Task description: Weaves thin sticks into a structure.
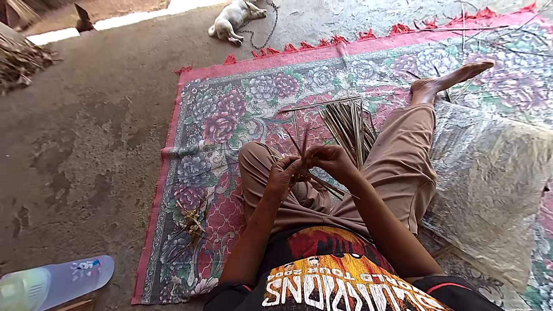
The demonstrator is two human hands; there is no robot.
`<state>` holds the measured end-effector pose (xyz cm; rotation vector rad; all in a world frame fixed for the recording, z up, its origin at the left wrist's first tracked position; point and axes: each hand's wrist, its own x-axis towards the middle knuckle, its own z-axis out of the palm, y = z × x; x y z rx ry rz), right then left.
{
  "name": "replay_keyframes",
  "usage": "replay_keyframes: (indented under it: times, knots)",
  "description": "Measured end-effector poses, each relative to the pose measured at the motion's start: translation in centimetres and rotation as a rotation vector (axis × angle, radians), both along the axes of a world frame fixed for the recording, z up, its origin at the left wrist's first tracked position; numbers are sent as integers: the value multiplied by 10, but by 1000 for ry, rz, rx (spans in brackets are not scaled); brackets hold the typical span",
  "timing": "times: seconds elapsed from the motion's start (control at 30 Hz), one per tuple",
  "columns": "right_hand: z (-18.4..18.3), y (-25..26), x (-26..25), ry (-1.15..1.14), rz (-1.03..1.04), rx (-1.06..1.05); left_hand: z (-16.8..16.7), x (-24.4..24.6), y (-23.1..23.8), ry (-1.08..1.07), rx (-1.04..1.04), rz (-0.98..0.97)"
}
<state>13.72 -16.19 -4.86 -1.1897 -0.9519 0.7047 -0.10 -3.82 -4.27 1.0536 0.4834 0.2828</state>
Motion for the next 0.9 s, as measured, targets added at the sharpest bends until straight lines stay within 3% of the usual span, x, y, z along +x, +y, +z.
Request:
replay_keyframes:
  times: [0.27, 0.5, 0.6, 0.7, 0.77, 0.9]
  knots:
    - [-5, 1, 4, -174, 30, 105, 3, -2, 13, 69, -92, -165]
    - [-5, 3, 0, -195, -41, 145, 7, -2, 7, 56, -157, -168]
    - [-2, 5, -6, -271, -154, 167, 4, 0, 4, 56, -133, -80]
    - [2, 9, -13, -372, -319, 131, 4, 4, -1, 89, 17, 8]
    - [4, 10, -14, -374, -359, 82, 7, 5, -5, 111, 247, 18]
    - [12, 3, -7, -120, -169, -132, 11, 0, 6, 151, 707, -79]
